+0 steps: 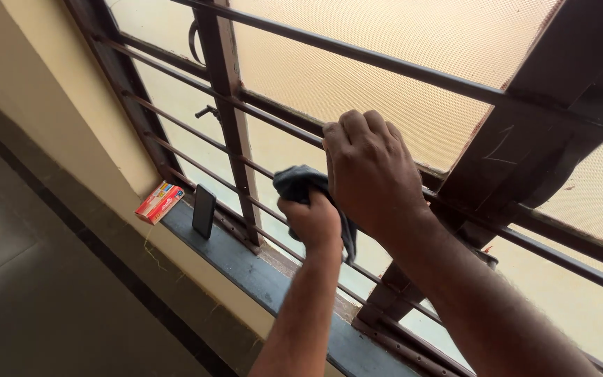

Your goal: The person wipes a metal window frame and sill with a dark cloth. They move along the frame, cleaning horizontal and vertical bars, then dip the cloth in a bucket of water and continue wiping the sill.

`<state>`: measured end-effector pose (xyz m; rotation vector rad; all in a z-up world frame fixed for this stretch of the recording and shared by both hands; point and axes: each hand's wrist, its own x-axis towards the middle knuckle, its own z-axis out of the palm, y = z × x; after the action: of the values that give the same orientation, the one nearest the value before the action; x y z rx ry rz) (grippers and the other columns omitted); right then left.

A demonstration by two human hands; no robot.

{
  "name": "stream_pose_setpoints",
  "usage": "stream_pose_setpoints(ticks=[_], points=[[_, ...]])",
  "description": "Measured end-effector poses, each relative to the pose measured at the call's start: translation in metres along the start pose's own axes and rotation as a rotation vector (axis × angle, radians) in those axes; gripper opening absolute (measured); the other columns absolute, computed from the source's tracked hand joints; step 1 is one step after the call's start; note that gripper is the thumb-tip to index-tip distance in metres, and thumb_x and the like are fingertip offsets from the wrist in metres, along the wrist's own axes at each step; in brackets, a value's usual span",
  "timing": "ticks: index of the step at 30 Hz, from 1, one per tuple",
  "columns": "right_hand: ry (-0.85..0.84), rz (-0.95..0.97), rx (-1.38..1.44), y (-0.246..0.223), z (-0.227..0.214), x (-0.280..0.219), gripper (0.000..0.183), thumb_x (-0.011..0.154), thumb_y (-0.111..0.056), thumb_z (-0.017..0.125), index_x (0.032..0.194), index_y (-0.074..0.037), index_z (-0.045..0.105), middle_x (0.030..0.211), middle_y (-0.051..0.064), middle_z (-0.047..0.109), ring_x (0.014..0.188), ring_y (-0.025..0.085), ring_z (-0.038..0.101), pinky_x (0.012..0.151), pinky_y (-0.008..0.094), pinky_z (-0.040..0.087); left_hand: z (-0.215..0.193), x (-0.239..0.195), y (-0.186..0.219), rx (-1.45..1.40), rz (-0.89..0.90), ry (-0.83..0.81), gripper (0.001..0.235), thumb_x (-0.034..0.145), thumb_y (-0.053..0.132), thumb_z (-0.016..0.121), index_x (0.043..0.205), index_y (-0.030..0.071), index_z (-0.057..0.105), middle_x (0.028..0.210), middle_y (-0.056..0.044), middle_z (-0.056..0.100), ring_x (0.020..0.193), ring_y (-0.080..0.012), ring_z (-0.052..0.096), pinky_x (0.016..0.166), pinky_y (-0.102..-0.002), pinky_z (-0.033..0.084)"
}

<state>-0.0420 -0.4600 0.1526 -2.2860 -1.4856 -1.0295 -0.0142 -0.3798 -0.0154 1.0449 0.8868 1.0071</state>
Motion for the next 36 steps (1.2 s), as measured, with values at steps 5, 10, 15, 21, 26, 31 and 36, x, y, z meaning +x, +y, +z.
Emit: stream_pose_setpoints(ticks=[5, 10, 15, 21, 26, 31, 36], points=[[-0.101, -0.088, -0.021, 0.004, 0.01, -0.004, 0.035, 0.092, -0.002, 0.059, 0.126, 0.004, 0.064, 0.109, 0.015, 0.067, 0.104, 0.026, 0.065, 0.093, 0.039, 0.055, -0.01, 0.06, 0.042, 0.115, -0.097, 0.085, 0.062, 0.098, 0.018, 0.053, 0.145, -0.01, 0.025, 0.136, -0.031, 0.052, 0.12, -0.0378, 0.067, 0.098, -0.038, 0.06], [-0.175, -0.117, 0.027, 0.013, 0.017, 0.0, 0.04, 0.097, 0.0, 0.055, 0.136, 0.003, 0.058, 0.113, 0.014, 0.07, 0.108, 0.023, 0.065, 0.099, 0.036, 0.054, -0.011, 0.069, 0.06, 0.192, -0.112, 0.132, 0.061, 0.1, 0.017, 0.048, 0.147, -0.01, 0.02, 0.138, -0.034, 0.047, 0.123, -0.0399, 0.064, 0.098, -0.04, 0.062], [-0.162, -0.103, 0.134, 0.013, 0.011, 0.008, 0.029, 0.101, -0.005, 0.054, 0.127, 0.001, 0.066, 0.107, 0.013, 0.072, 0.107, 0.024, 0.066, 0.096, 0.038, 0.054, -0.009, 0.031, 0.033, 0.079, 0.005, 0.064, 0.062, 0.094, 0.013, 0.056, 0.142, -0.011, 0.024, 0.133, -0.033, 0.051, 0.121, -0.0387, 0.063, 0.101, -0.042, 0.056], [-0.491, 0.004, 0.016, 0.004, -0.007, 0.04, 0.032, 0.106, -0.033, 0.059, 0.096, -0.007, 0.074, 0.085, 0.011, 0.072, 0.079, 0.022, 0.072, 0.068, 0.038, 0.061, -0.016, -0.065, 0.006, -0.014, 0.086, -0.106, 0.05, 0.092, 0.025, 0.067, 0.129, -0.004, 0.05, 0.123, -0.019, 0.065, 0.111, -0.0294, 0.068, 0.096, -0.039, 0.055], [-0.441, -0.17, -0.295, -0.018, 0.031, 0.071, 0.015, 0.096, -0.019, 0.069, 0.087, -0.01, 0.076, 0.078, 0.008, 0.071, 0.077, 0.017, 0.071, 0.056, 0.033, 0.057, -0.042, -0.091, -0.003, -0.07, 0.115, -0.185, 0.048, 0.094, 0.025, 0.066, 0.13, -0.003, 0.051, 0.12, -0.019, 0.066, 0.111, -0.0272, 0.067, 0.096, -0.037, 0.054], [-0.233, -0.254, -0.298, -0.015, 0.066, 0.082, 0.019, 0.098, -0.016, 0.062, 0.087, -0.006, 0.074, 0.077, 0.008, 0.069, 0.062, 0.014, 0.069, 0.045, 0.031, 0.054, -0.06, -0.051, -0.019, -0.143, -0.006, 0.054, 0.051, 0.092, 0.024, 0.064, 0.134, 0.0, 0.047, 0.125, -0.016, 0.062, 0.113, -0.0285, 0.067, 0.096, -0.038, 0.057], [-0.192, -0.278, -0.327, -0.013, 0.084, 0.085, 0.017, 0.097, -0.017, 0.062, 0.095, -0.003, 0.071, 0.076, 0.008, 0.068, 0.056, 0.012, 0.066, 0.039, 0.028, 0.051, -0.051, 0.016, -0.05, 0.332, -0.038, 0.106, 0.05, 0.096, 0.022, 0.06, 0.136, -0.004, 0.043, 0.131, -0.025, 0.057, 0.118, -0.0384, 0.064, 0.098, -0.044, 0.054]])
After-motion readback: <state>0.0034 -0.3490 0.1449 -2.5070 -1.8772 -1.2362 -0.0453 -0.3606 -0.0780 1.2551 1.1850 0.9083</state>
